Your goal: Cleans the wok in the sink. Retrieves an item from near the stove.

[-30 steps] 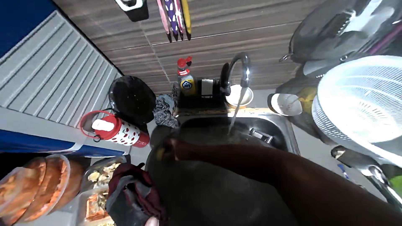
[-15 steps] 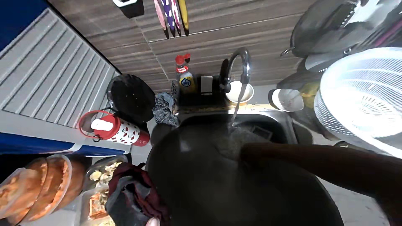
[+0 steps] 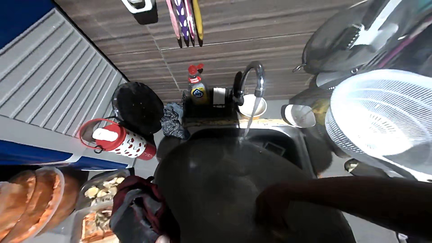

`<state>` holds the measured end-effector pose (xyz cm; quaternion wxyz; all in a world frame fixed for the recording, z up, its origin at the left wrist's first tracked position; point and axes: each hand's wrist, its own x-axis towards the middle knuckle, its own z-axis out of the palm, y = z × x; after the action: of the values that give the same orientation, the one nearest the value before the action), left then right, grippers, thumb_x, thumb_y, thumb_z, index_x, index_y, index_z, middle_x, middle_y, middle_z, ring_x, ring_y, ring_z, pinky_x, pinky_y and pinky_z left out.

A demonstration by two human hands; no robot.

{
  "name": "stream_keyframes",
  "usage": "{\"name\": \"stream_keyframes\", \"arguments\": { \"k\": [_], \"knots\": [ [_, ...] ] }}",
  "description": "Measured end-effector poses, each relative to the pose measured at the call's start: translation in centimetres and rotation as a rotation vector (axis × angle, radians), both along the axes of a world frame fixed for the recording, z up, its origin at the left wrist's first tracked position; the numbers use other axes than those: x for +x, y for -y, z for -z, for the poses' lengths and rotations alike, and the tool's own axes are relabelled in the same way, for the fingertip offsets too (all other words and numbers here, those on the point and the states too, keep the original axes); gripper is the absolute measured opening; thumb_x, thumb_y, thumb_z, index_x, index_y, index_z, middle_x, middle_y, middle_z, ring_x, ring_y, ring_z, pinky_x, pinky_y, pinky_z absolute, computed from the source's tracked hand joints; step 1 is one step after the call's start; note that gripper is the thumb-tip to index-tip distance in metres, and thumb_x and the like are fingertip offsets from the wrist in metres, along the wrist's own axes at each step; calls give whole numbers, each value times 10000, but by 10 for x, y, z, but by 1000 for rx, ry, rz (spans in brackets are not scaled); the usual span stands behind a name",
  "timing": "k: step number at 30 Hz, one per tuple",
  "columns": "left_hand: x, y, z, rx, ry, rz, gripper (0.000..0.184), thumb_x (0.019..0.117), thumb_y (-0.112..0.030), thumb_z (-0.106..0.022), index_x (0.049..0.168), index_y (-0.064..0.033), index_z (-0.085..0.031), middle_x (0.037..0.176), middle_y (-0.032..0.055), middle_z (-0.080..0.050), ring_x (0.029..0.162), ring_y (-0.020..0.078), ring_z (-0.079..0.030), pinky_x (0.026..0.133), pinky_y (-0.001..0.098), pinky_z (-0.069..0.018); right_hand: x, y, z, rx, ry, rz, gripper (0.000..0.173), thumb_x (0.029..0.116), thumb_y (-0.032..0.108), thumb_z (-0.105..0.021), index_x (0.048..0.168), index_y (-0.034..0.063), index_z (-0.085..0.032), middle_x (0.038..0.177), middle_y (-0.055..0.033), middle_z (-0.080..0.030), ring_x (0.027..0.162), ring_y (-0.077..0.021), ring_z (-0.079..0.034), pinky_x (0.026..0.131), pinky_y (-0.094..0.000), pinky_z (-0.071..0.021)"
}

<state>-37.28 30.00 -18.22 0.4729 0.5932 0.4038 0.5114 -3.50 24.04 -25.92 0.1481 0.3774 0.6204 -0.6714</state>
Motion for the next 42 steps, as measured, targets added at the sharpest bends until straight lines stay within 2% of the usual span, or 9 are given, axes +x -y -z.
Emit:
{"name": "stream_keyframes", "arguments": {
  "k": [5, 10, 13, 19, 21, 23, 31, 37, 42],
  "knots": [
    [20, 2, -20, -61, 30, -37, 635, 906, -260, -748, 1387, -89, -371, 1194, -117, -677, 1100, 20, -655, 951, 245, -565, 72, -60, 67, 214, 625, 104, 313, 914, 264, -754, 1086, 6, -711, 1069, -227, -697, 1021, -422, -671, 874, -669, -518],
    [33, 6, -35, -67, 24, -71, 609, 915, -188, -717, 1377, -67, -339, 1174, -152, -665, 1140, -23, -626, 1007, 208, -526, 44, -147, 112, 684, 481, 373, 414, 1014, 181, -607, 1405, 49, -594, 1449, -242, -548, 1354, -449, -504, 1122, -651, -383],
    [35, 5, -34, -43, 46, -54, 568, 920, -224, -728, 1361, -118, -386, 1165, -170, -675, 1123, -28, -633, 991, 194, -527, 30, -178, 100, 781, 432, 392, 396, 1057, 291, -554, 1390, 82, -606, 1448, -204, -559, 1336, -413, -531, 1088, -641, -425],
    [14, 4, -15, -67, -6, -54, 613, 932, -161, -711, 1411, 7, -369, 1219, -6, -662, 1092, 97, -662, 942, 312, -574, 85, -90, 100, 606, 572, 402, 367, 990, 199, -640, 1297, -2, -645, 1321, -256, -626, 1264, -439, -572, 1089, -642, -413],
    [24, 4, -25, -116, -7, -77, 551, 894, -66, -673, 1360, -46, -380, 1121, -109, -673, 990, 0, -668, 846, 225, -591, 93, -43, 81, 468, 672, 255, 344, 980, 249, -665, 1241, 26, -687, 1277, -255, -648, 1223, -473, -591, 1033, -701, -429],
    [26, 4, -28, -76, 46, -12, 614, 904, -25, -655, 1430, -7, -339, 1224, -95, -649, 1122, 1, -632, 987, 239, -548, 91, 1, 74, 341, 676, 189, 327, 985, 297, -656, 1209, 64, -705, 1216, -228, -679, 1151, -457, -635, 963, -709, -473],
    [23, -4, -19, -26, 133, 55, 749, 888, -150, -738, 1459, 54, -297, 1302, 11, -615, 1202, 81, -604, 1045, 312, -520, -59, 12, -92, 50, -272, 302, 290, 1001, 49, -611, 1277, -39, -617, 1062, -219, -666, 894, -288, -649, 789, -488, -549],
    [31, 2, -23, -137, 24, -142, 599, 907, -93, -627, 1413, -12, -318, 1150, -80, -649, 1012, 7, -660, 848, 235, -591, -139, -119, -67, 291, -620, 830, 344, 1055, 145, -555, 1334, -55, -537, 1140, -187, -643, 967, -187, -648, 873, -355, -563],
    [37, 6, -29, -75, 76, -84, 623, 932, -236, -696, 1386, -48, -313, 1182, -136, -654, 1130, -19, -631, 996, 204, -536, -142, -156, -30, 393, -532, 955, 360, 1014, 93, -617, 1329, -75, -567, 1215, -246, -645, 1056, -259, -655, 936, -408, -545]
  ]
}}
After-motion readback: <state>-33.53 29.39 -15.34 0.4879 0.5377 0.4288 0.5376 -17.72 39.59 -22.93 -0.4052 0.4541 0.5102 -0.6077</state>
